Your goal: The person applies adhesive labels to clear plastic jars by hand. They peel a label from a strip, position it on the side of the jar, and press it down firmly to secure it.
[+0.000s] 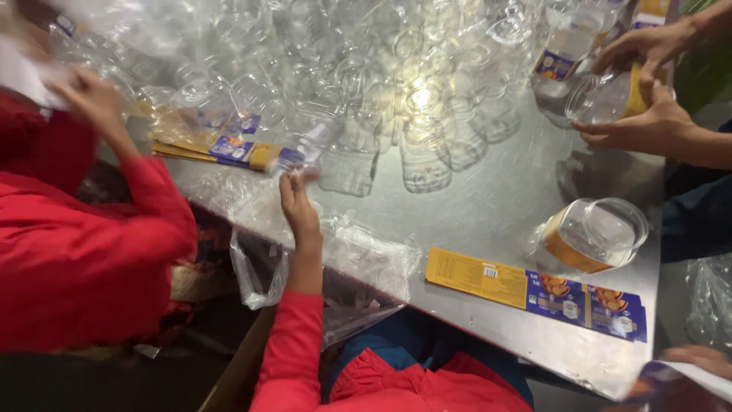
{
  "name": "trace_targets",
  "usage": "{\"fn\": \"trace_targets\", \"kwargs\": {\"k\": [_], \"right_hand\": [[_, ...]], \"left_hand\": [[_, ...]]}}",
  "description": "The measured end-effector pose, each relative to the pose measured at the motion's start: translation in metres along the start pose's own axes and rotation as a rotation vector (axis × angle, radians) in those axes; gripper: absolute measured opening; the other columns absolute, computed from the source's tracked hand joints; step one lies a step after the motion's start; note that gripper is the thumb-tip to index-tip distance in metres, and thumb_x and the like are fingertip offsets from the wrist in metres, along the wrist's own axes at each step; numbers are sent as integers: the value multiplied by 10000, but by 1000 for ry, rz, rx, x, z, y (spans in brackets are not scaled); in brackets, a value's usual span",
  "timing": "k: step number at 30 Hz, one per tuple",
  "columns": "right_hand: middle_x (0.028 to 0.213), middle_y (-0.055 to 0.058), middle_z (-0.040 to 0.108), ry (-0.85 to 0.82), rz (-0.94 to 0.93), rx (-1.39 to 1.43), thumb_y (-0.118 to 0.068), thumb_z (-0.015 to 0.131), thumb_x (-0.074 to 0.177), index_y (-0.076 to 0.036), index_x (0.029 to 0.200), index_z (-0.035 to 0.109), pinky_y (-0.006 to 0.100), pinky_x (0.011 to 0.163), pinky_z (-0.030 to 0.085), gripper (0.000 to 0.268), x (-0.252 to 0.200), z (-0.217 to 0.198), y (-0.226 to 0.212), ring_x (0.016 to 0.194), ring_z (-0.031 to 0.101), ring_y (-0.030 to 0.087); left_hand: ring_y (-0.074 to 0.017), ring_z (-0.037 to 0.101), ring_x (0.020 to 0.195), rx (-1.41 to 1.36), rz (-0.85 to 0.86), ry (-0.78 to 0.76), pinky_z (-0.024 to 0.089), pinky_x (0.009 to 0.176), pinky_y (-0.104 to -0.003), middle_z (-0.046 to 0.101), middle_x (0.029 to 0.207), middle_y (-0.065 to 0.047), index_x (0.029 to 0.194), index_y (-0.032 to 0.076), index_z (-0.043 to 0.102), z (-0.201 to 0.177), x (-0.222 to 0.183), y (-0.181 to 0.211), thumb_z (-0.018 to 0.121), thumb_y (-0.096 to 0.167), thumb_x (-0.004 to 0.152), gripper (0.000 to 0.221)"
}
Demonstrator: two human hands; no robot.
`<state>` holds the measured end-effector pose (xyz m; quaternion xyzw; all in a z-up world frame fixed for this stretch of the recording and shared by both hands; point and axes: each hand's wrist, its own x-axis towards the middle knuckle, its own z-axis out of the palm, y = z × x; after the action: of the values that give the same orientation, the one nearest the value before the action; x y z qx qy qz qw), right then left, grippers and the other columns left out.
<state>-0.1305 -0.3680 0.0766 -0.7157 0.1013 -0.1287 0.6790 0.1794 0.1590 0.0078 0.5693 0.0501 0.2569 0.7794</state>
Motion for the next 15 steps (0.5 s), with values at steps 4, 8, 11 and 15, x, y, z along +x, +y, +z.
{"fn": "trace_targets", "kwargs": {"k": [4, 8, 11, 15], "right_hand": [[982, 114, 638, 118, -16, 137, 37, 632, 670, -72, 1114, 753, 354, 796, 462, 473, -2, 18, 3, 894, 593, 223], [907, 88, 649, 32, 118, 221, 12, 680, 691, -88, 1089, 751, 327, 698, 478, 416, -9, 60, 9, 787, 595, 183], [852, 68, 657, -196, 275, 270, -7, 716, 707, -100, 1070, 750, 307, 624, 489, 376, -20, 102, 21, 707, 596, 153], [1070, 43, 560, -650, -88, -73, -67, 828, 753, -123, 963, 828, 252, 660, 473, 218, -16, 122, 6, 892, 582, 118]], "left_hand": [[-144, 637, 920, -159, -482, -379, 519, 861, -352, 655, 991, -24, 1262, 72, 636, 18, -83, 31, 444, 257, 1031, 353], [-178, 549, 1217, -108, -729, -1354, 439, 1065, -359, 580, 1346, -62, 1413, 31, 562, 45, -160, 65, 560, 259, 1043, 434], [-194, 477, 1423, -121, -703, -1694, 374, 1202, -361, 525, 1565, -75, 1513, 15, 513, 67, -174, 75, 587, 290, 1083, 516], [-188, 499, 1445, -182, -854, -1700, 375, 1226, -338, 562, 1547, -93, 1557, 41, 502, 77, -169, 89, 579, 421, 1078, 616]]}}
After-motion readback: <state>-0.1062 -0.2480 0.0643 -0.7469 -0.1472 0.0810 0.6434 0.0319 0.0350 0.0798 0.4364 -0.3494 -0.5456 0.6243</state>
